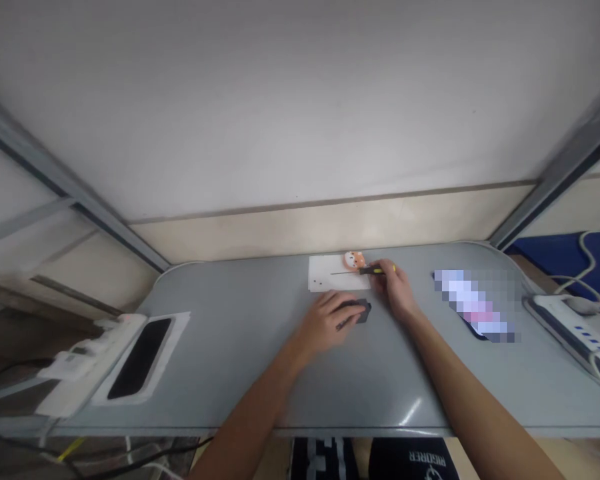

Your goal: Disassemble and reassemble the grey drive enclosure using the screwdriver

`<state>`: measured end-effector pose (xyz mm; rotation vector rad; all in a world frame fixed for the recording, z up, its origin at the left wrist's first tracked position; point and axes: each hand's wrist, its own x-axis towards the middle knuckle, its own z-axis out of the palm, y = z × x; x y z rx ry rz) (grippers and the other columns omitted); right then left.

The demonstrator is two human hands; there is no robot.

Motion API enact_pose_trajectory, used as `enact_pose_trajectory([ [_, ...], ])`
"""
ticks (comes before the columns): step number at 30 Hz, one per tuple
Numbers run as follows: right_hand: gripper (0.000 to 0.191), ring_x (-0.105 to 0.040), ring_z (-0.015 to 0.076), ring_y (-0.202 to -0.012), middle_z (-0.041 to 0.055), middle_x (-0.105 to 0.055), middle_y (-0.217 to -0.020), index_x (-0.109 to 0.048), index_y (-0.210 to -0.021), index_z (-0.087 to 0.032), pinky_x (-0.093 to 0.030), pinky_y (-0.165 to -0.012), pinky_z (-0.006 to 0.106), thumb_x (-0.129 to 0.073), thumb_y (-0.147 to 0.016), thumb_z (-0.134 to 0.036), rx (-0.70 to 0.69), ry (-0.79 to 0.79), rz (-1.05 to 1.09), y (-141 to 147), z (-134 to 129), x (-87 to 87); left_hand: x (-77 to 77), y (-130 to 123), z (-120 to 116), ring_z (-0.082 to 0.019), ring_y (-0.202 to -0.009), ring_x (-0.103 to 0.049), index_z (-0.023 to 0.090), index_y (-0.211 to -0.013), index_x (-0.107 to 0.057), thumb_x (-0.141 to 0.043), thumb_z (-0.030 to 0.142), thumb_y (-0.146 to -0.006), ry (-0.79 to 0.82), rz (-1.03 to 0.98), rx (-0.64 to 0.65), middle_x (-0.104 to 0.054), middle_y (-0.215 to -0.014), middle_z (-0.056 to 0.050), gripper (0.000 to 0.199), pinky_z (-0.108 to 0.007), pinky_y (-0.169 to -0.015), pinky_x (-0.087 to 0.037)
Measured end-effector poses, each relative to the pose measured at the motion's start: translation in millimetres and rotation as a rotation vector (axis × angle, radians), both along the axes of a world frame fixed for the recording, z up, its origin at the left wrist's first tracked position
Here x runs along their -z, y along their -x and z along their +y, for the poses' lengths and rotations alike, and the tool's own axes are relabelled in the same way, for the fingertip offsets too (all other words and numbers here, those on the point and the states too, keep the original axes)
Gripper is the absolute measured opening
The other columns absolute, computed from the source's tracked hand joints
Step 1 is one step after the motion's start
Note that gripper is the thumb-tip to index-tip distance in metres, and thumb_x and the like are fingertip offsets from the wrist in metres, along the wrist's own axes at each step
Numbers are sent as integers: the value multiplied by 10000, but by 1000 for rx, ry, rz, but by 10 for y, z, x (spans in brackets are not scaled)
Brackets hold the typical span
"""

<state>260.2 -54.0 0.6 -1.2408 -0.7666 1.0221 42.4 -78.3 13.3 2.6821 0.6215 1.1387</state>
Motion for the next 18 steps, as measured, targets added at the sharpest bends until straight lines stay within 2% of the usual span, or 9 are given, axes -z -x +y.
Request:
enact_pose_trajectory([
  [5,459,-531,154,-630,26,-704,-785,-718,-938,-205,-420,-603,290,-563,-915,-637,-199,-48,-302,59,-45,16,-111,10,-82,-211,-1096,-678,245,-1181,-697,-632,167,-936,86,46,47,-710,-1197,-70,265,-376,-982,-558],
  [11,551,-553,173,-676,38,-713,-830,-710,-987,-202,-424,-633,299,-523,-917,-715,-285,-42,-356,104,-72,-20,-267,185,-15,-225,-1047,-689,251,-1181,-659,-659,139,-858,427,135,20,-728,-1169,-50,342,-367,-952,-543],
  [15,535,-474,142,-590,22,-689,-790,-716,-996,-203,-380,-574,284,-533,-919,-699,-239,-40,-326,89,-77,-33,-171,262,119,-202,-990,-690,233,-1117,-686,-732,256,-877,669,31,-43,-737,-1104,-36,246,-319,-904,-538],
  [18,498,-439,128,-553,9,-667,-762,-722,-1006,-209,-330,-528,275,-549,-916,-667,-167,-34,-201,37,-56,-15,-51,290,230,-201,-988,-689,214,-1117,-699,-715,339,-920,772,-45,-82,-741,-1103,-47,234,-313,-895,-536],
])
